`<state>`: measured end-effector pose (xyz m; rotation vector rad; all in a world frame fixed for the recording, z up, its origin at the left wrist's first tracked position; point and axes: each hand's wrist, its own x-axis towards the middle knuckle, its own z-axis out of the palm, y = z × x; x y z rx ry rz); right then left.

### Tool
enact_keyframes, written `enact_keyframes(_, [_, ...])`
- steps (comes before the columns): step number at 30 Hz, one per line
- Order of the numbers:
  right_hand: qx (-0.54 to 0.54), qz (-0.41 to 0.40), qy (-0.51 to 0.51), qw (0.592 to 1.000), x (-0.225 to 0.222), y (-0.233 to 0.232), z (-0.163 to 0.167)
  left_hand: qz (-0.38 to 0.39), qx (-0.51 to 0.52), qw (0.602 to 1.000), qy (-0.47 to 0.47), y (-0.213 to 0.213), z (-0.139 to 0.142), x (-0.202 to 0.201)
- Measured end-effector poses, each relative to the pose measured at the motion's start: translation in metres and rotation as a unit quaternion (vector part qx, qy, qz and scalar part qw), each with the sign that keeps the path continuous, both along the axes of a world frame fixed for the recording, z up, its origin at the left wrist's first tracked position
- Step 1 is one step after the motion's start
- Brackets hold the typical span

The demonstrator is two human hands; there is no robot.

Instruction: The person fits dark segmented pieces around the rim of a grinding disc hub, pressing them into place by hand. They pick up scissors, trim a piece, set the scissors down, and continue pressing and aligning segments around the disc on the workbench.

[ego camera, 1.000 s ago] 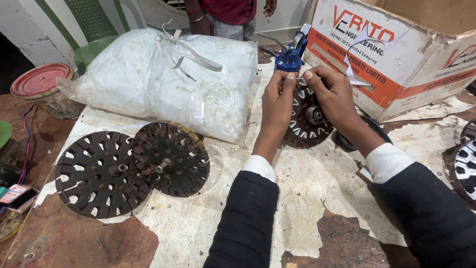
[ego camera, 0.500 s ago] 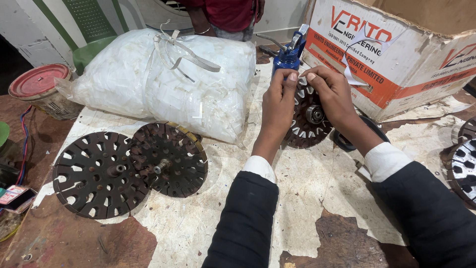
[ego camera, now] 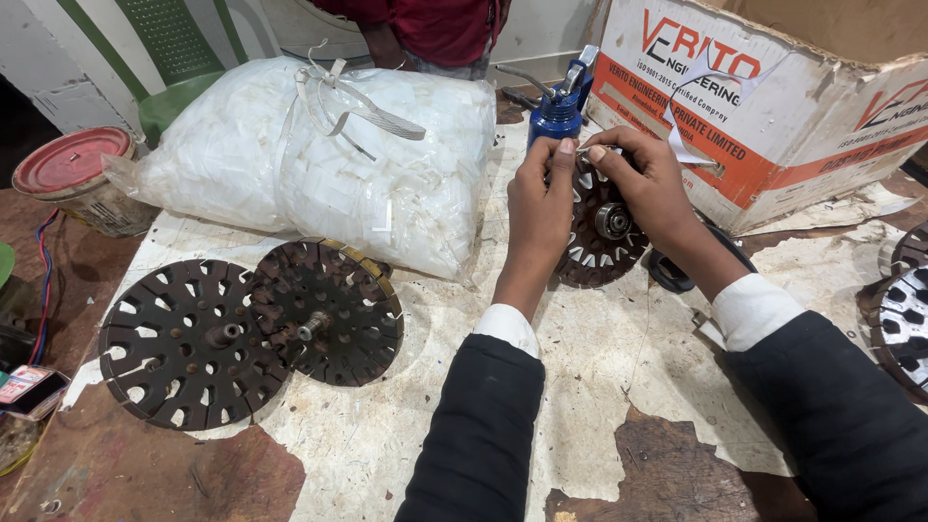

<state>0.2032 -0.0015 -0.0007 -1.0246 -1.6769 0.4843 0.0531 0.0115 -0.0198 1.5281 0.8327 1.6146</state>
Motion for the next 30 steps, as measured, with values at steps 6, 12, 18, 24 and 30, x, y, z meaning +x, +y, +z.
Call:
enact_keyframes(6, [-0.042,0.002,0.016,0.999,0.002,0.000,0.000,0.010,-0.008,1.000,0.007,0.003,-0.003,0.001])
enact_keyframes(12, [-0.029,0.007,-0.009,1.000,0.003,-0.001,0.003,0.008,-0.016,0.999,0.029,0.007,-0.010,0.000])
enact_keyframes(18, [-0.032,0.008,-0.005,0.999,0.003,-0.001,0.003,-0.021,-0.040,0.998,0.042,0.011,-0.013,0.000])
enact_keyframes(24, [-0.053,0.016,0.022,0.998,0.002,-0.001,0.000,-0.037,-0.007,0.999,0.018,0.007,-0.009,-0.003])
enact_keyframes(30, [-0.027,0.044,0.026,0.998,0.001,-0.003,0.002,-0.042,-0.013,0.999,0.005,0.008,-0.009,-0.001])
